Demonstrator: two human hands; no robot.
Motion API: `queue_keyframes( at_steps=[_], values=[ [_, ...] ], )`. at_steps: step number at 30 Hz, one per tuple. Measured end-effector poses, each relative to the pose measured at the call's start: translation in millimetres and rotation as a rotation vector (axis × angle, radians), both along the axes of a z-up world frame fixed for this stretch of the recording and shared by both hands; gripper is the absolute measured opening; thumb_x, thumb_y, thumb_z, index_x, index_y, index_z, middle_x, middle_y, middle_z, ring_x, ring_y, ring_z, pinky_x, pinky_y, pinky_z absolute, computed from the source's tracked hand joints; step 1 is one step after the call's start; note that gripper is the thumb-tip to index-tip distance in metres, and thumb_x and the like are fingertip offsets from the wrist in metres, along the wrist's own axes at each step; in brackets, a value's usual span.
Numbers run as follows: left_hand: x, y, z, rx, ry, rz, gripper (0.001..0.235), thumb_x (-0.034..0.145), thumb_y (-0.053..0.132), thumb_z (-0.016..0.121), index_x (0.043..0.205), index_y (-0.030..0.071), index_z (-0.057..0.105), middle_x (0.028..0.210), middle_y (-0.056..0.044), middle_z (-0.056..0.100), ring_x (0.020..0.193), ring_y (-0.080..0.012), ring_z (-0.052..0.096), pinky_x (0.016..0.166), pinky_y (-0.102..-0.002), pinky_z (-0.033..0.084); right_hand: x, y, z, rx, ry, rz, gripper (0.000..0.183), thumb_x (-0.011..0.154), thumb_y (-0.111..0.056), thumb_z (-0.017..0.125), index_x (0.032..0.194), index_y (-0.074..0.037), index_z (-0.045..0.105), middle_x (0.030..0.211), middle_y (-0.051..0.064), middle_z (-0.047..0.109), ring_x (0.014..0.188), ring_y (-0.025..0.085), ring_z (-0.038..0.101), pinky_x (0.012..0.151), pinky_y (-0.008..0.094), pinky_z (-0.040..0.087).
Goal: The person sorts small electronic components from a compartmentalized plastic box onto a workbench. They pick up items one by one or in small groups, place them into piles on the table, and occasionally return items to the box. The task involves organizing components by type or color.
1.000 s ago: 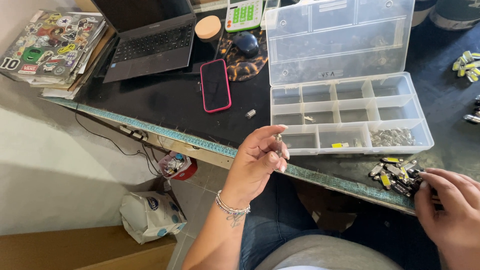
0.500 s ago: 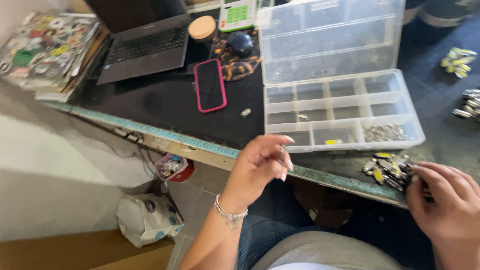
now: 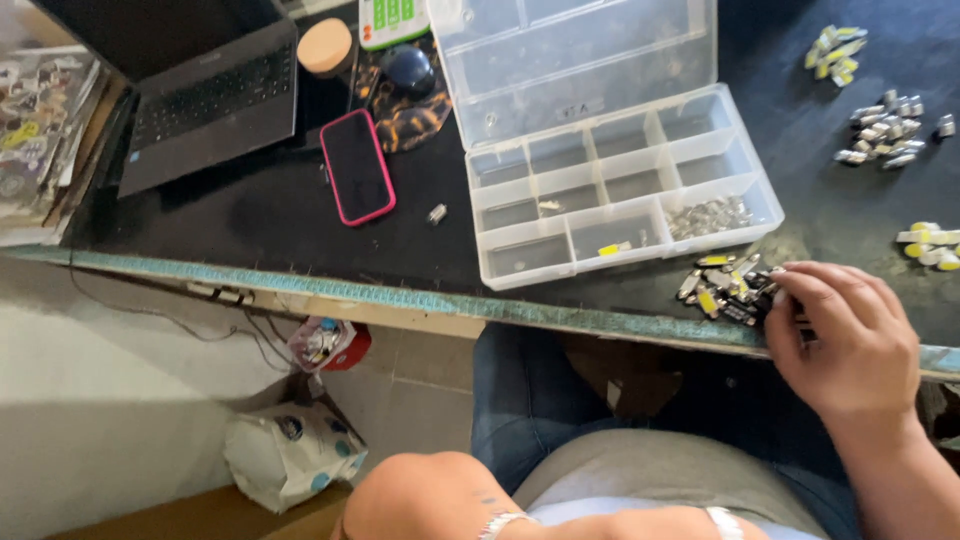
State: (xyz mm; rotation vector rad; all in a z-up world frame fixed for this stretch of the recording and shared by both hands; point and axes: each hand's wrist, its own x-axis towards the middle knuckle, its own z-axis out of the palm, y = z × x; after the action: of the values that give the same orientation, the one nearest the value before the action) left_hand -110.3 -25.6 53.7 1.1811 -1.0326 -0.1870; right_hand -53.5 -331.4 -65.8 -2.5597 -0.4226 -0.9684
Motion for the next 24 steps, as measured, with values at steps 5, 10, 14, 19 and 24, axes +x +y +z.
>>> queue_keyframes(
  at_steps=[5,10,14,19,24],
  values=[
    [1.6,2.2,-0.6,-0.130,0.135,-0.175,0.027,0.111,0.014,0.050,0.090,0.004,0.036,0.091,-0.017,0.047,0.081,-0.0382,0.050,0.082,-0.053,0.053,-0.1,3.7,3.1,0.019,-0.011,-0.004,0.015,0.101,0.002,0.071,0.115,0.001,0.077,0.121,0.015,0.076,0.108,0.033,0.071,0.109,0.045,0.056],
    [12.1,-13.3,12.6,-0.286,0.253,-0.333,0.042,0.109,0.014,0.052,0.076,0.003,0.029,0.077,-0.019,0.039,0.066,-0.0417,0.041,0.071,-0.056,0.048,1.6,2.4,3.9,0.027,0.007,-0.003,0.017,0.099,-0.002,0.071,0.116,-0.001,0.076,0.121,0.014,0.075,0.109,0.032,0.070,0.108,0.044,0.055],
    [41.9,-42.4,0.0,0.785,-0.911,0.687,0.012,0.107,0.010,0.058,0.118,0.016,0.057,0.079,-0.001,0.049,0.061,-0.0197,0.046,0.055,-0.036,0.036,3.6,4.7,2.8,0.023,-0.037,0.010,0.015,0.098,0.001,0.071,0.112,-0.001,0.074,0.118,0.012,0.075,0.106,0.031,0.071,0.104,0.044,0.058],
    [75.7,-61.2,-70.9,0.909,-0.801,0.864,0.017,0.102,0.018,0.071,0.111,0.015,0.056,0.067,0.002,0.050,0.060,-0.0183,0.053,0.050,-0.034,0.043,2.3,4.3,3.3,0.021,-0.027,-0.004,0.016,0.099,-0.001,0.071,0.114,-0.002,0.075,0.119,0.012,0.075,0.107,0.030,0.071,0.104,0.044,0.057],
    [102.6,-45.8,-46.7,0.945,-0.724,1.113,0.015,0.106,0.021,0.063,0.116,0.019,0.052,0.069,0.000,0.053,0.049,-0.0118,0.044,0.035,-0.028,0.036,2.9,5.1,5.5,0.042,-0.022,0.016,0.012,0.099,0.001,0.070,0.110,-0.001,0.074,0.116,0.012,0.075,0.104,0.031,0.070,0.104,0.043,0.057]
  ],
)
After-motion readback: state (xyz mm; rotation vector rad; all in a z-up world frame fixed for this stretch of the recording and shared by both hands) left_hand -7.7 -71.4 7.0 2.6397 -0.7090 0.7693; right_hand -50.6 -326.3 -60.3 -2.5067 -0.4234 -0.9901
